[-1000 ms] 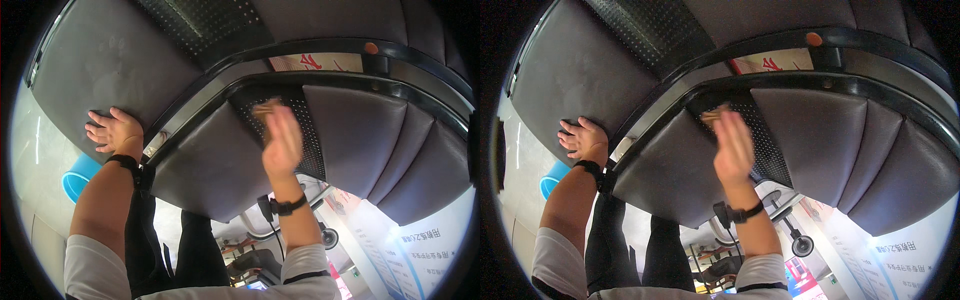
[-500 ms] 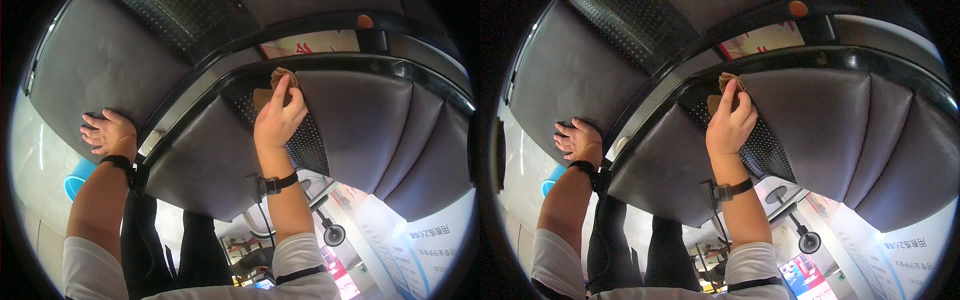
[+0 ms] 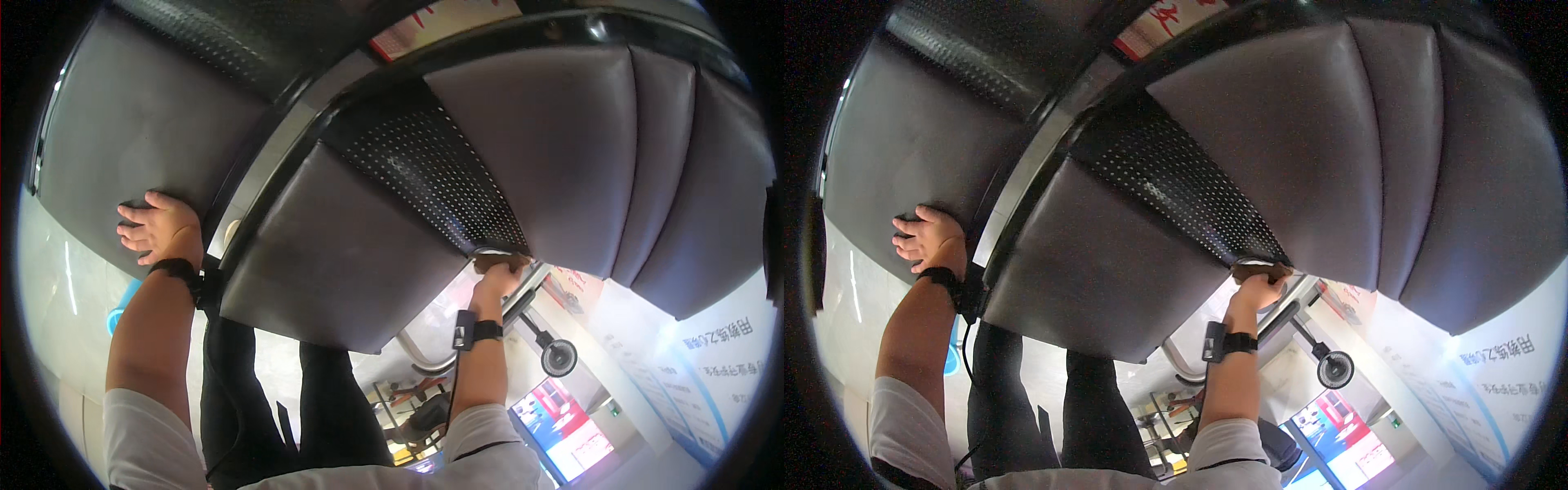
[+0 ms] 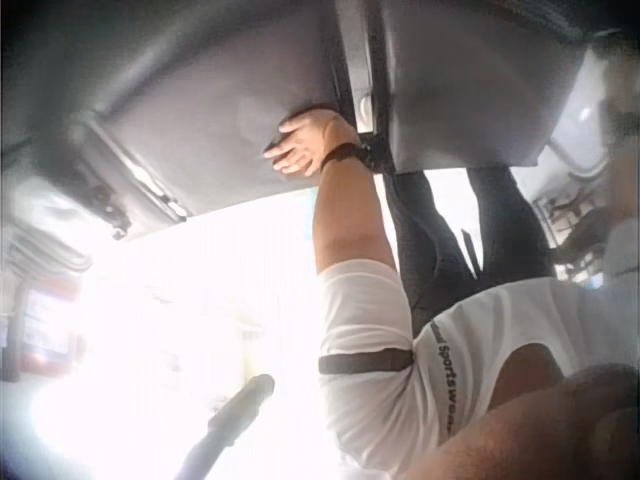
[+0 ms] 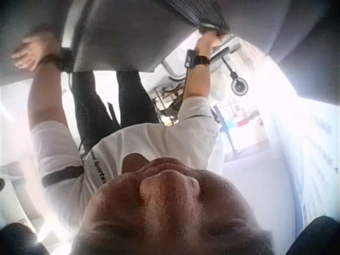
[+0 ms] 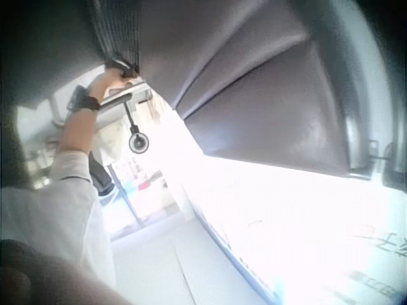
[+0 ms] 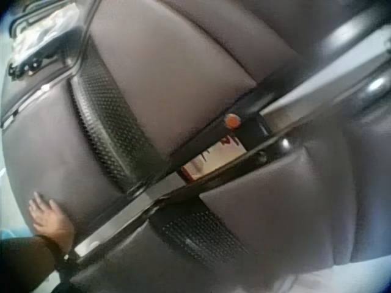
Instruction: Cleaning public seating chairs and a wall surface with a cloth.
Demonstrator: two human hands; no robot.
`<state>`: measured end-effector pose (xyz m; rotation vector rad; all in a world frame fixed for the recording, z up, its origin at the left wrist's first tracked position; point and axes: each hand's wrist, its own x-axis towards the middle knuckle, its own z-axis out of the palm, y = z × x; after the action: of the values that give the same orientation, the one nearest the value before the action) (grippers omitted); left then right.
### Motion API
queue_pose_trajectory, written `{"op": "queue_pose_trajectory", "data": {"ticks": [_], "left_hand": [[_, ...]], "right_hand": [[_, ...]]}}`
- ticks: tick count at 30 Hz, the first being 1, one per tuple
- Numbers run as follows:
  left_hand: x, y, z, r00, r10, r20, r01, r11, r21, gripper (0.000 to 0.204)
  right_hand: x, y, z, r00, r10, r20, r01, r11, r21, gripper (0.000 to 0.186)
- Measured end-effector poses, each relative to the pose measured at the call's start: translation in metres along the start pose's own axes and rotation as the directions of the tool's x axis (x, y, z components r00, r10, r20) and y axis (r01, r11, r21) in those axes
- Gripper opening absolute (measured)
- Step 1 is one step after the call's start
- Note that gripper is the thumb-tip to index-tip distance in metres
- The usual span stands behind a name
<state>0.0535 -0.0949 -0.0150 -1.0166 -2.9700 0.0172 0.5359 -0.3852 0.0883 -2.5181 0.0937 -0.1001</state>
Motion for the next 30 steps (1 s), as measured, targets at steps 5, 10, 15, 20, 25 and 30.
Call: {"op": "queue_pose_trajectory", "data": {"ticks": [5, 10, 15, 20, 25, 30], "left_hand": [[-0.004, 0.005, -0.005, 0.999, -0.022, 0.025, 0.022, 1.000, 0.002, 0.073], [0.002, 0.018, -0.041, 0.966, -0.066, 0.249, 0.056, 0.997, 0.050, 0.073], [0.005, 0.006, -0.020, 0.993, -0.033, 0.113, 0.032, 0.999, 0.009, 0.074], [0.026, -0.021, 0.015, 0.998, 0.038, 0.046, -0.039, 0.999, 0.029, 0.074], [-0.004, 0.005, -0.016, 0.997, 0.060, 0.048, -0.061, 0.998, 0.014, 0.073], [0.040, -0.025, 0.019, 0.981, 0.123, -0.148, -0.106, 0.987, 0.118, 0.064]], "right_hand": [[0.010, -0.011, 0.003, 0.994, 0.027, 0.110, -0.043, 0.988, 0.146, 0.056], [-0.041, -0.055, 0.040, 0.975, -0.224, 0.002, 0.224, 0.975, 0.014, 0.056], [-0.131, -0.127, 0.069, 0.824, -0.537, 0.181, 0.564, 0.811, -0.158, 0.052], [-0.217, -0.197, 0.127, 0.615, -0.749, 0.246, 0.676, 0.661, 0.324, 0.049], [-0.209, -0.195, 0.120, 0.383, -0.831, 0.403, 0.667, 0.551, 0.502, 0.054], [-0.183, -0.096, 0.042, 0.588, -0.506, 0.631, 0.456, 0.852, 0.258, 0.050]]}}
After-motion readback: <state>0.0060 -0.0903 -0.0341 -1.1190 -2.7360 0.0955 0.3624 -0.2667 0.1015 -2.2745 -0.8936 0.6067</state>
